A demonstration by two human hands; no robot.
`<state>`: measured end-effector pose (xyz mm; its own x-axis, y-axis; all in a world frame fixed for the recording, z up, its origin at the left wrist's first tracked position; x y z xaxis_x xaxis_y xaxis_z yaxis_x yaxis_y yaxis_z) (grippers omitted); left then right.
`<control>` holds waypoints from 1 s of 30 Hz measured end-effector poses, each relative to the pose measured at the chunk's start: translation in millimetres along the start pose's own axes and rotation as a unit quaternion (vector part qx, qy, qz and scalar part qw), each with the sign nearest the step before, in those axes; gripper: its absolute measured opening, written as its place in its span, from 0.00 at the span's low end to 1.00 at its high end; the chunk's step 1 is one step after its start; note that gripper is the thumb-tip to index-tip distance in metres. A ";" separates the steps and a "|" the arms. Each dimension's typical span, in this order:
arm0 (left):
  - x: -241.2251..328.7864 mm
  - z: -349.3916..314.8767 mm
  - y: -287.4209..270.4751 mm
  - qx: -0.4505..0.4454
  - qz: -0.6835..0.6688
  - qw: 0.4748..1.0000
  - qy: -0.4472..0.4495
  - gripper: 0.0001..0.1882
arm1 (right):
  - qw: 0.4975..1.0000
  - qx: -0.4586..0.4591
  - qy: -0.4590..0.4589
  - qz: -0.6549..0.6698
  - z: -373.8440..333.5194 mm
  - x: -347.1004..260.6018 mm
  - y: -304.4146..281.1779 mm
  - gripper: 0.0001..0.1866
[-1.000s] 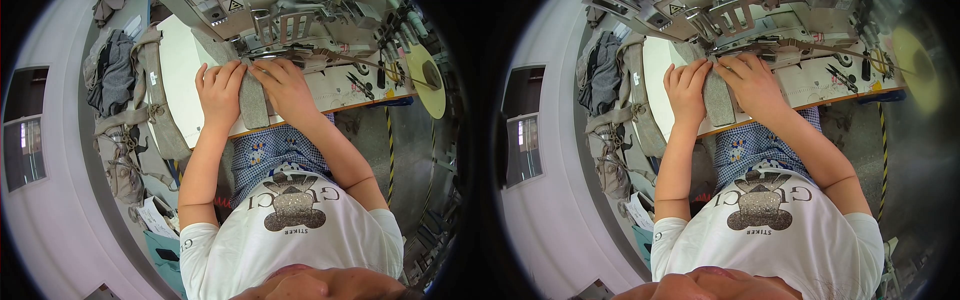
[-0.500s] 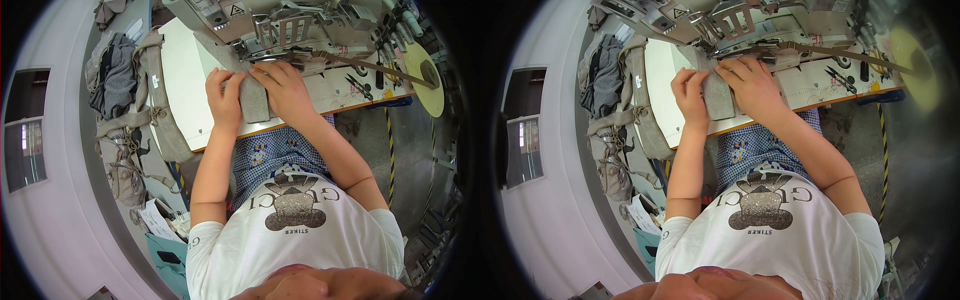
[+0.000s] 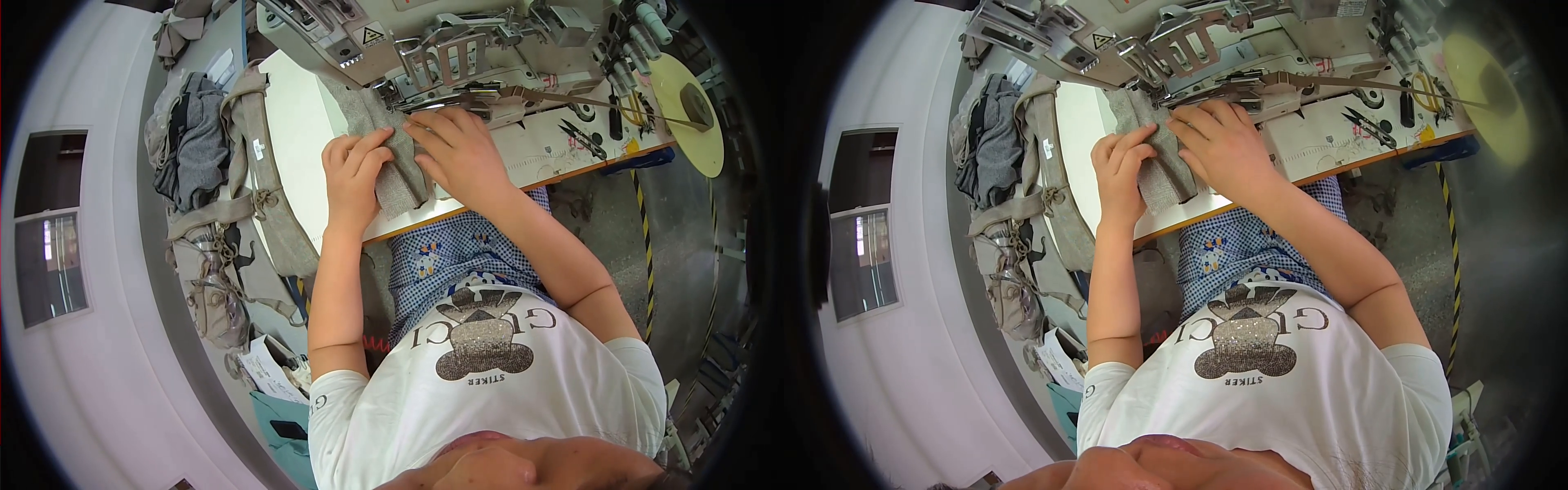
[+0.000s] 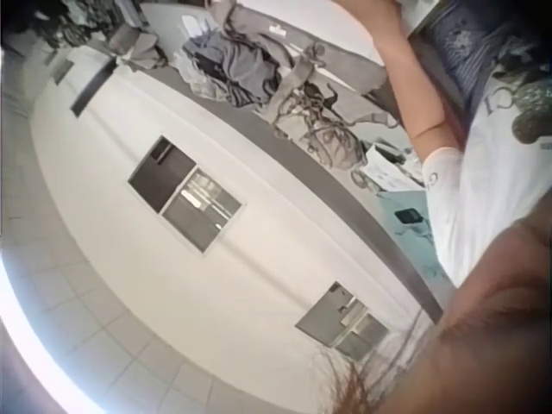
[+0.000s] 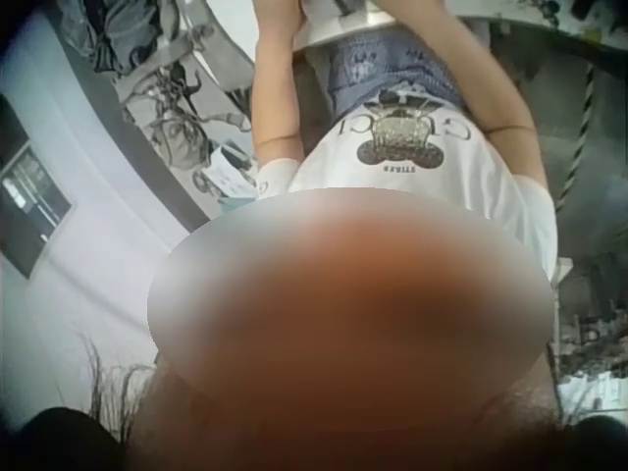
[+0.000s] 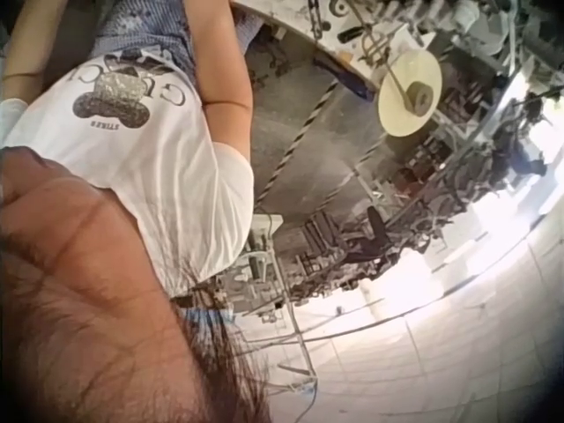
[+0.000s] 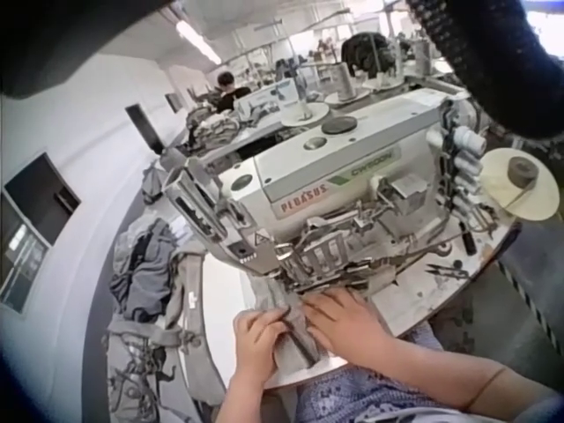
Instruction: Operating an industrial sewing machine to stitch fabric pieces together.
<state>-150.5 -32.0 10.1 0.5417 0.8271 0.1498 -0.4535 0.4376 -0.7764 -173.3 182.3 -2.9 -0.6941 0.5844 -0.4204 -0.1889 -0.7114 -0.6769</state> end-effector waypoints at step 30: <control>18.4 10.7 -1.9 -0.019 0.053 0.998 -0.031 0.28 | 0.999 0.022 -0.012 -0.026 0.0 -0.5 -1.5 0.26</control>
<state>-147.2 -13.9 20.9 0.4467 0.8888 0.1026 -0.4783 0.3341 -0.8121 -172.6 183.0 -1.7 -0.6986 0.6118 -0.3710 -0.2554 -0.6976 -0.6694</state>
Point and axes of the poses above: each hand's wrist, its own z-axis towards the middle knuckle, its own y-axis out of the palm, x = y × z, the point moved 1 cm from there along z, towards the middle knuckle, and after that the axes turned 2 degrees about z, right-handed, at the moved point
